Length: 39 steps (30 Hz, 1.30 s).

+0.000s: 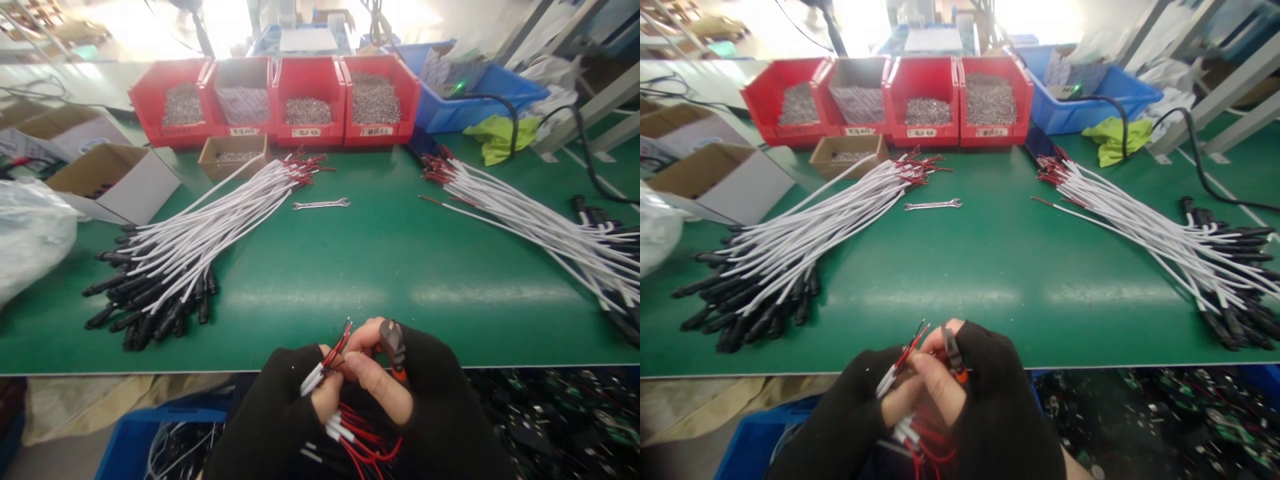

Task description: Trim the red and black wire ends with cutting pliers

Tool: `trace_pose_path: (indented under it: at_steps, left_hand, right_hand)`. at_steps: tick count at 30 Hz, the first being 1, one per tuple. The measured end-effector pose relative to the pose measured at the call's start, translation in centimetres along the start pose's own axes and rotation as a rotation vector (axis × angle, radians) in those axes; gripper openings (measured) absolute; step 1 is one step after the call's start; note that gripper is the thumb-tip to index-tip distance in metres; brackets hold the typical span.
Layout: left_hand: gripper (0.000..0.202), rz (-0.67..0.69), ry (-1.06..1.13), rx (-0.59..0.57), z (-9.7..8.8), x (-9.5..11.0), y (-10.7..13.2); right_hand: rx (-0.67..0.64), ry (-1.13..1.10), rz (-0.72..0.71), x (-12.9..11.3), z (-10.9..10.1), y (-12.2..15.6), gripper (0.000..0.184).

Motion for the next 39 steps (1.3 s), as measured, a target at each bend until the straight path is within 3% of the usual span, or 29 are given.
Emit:
trace_pose_path:
  at_steps: [5, 10, 14, 20, 26, 39]
  left_hand:
    - [0.017, -0.030, 0.046, 0.152, -0.3, 0.1, 0.2]
    - [0.030, -0.100, 0.231, 0.078, -0.1, 0.7, -0.5]
    - [0.031, -0.093, 0.367, 0.079, 0.0, 0.8, -0.8]
    - [0.026, -0.046, 0.248, 0.167, -0.2, 1.2, -0.5]
    - [0.023, -0.007, 0.245, 0.219, -0.2, 1.5, -0.3]
    - [0.024, 0.011, 0.328, 0.200, 0.0, 1.1, -0.3]
  right_hand:
    - [0.082, 0.103, 0.051, 1.5, -0.1, 0.4, 0.017]
    - [0.039, 0.147, 0.132, 2.7, 0.3, 0.9, 0.022]
    - [0.034, 0.016, 0.192, 2.3, 0.4, 1.4, 0.028]
    - [-0.102, -0.207, 0.295, 1.0, 0.1, 2.0, 0.028]
    - [-0.233, -0.201, 0.214, 1.2, 0.6, 2.0, 0.029]
    - [-0.224, -0.127, 0.173, 2.5, 0.7, 1.8, 0.016]
Point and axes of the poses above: each hand's wrist, its own y-axis away from the middle knuckle, its own z-axis out of the palm, x = y × z, the point moved 2 cm from there along -y, towards the middle knuckle, and after that the axes turned 11 degrees about z, right-handed, at the moved point
